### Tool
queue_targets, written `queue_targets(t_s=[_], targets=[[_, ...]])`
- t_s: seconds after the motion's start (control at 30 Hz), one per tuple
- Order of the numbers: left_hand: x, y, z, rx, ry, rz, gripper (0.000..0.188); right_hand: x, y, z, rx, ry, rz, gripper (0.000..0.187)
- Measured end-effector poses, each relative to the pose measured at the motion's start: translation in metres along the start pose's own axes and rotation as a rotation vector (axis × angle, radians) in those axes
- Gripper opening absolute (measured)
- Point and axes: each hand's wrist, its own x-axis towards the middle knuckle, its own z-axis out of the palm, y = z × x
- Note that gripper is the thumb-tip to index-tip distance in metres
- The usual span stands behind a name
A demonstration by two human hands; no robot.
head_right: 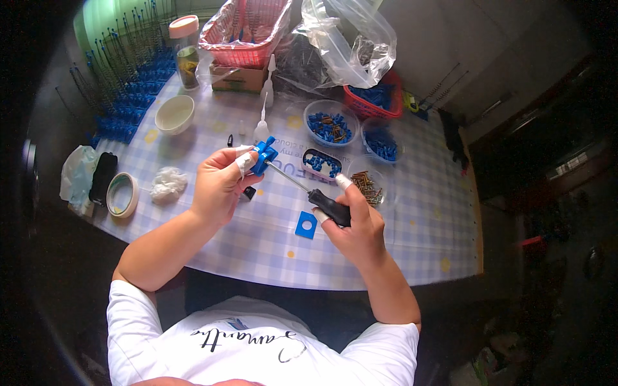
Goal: The person picks up a blue plastic part and a metal pin, inserts the pin into the part, and uses a screwdriver to secure it. They then apply glue from a bottle to the assembly and set the completed piece down.
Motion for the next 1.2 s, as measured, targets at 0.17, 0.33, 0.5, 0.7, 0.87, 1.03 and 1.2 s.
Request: queue_targets(t_s=[0.17, 0.33, 0.5, 0.7, 0.87, 1.03, 1.2], targets=[[0.000, 0.001, 0.002, -0.002, -0.003, 0.000, 0.017, 0.004, 0.007, -0.001, -0.050, 0.027, -0.217, 0.047], [-0.001, 0.003, 0.003, 0.006, -0.007, -0.007, 0.022, 0.007, 0.008, 0.002, -0.014, 0.073, -0.281, 0.045], [-0.002, 0.003, 0.003, 0.008, -0.011, -0.001, 0.023, 0.006, 0.012, 0.002, -0.046, 0.076, -0.347, 0.046], [0.000, 0.002, 0.000, -0.015, -0.021, 0.002, 0.019, 0.004, 0.009, 0.002, -0.022, 0.060, -0.253, 0.048], [-0.001, 0.004, 0.004, -0.033, -0.007, 0.009, 0.020, 0.008, 0.005, -0.004, -0.111, 0.081, -0.296, 0.053], [-0.001, 0.007, 0.003, -0.036, -0.006, 0.009, 0.021, 0.004, 0.003, -0.003, -0.071, 0.083, -0.271, 0.049], [-0.001, 0.007, 0.003, -0.026, 0.002, 0.028, 0.020, 0.011, 0.004, -0.007, -0.160, 0.094, -0.350, 0.044]])
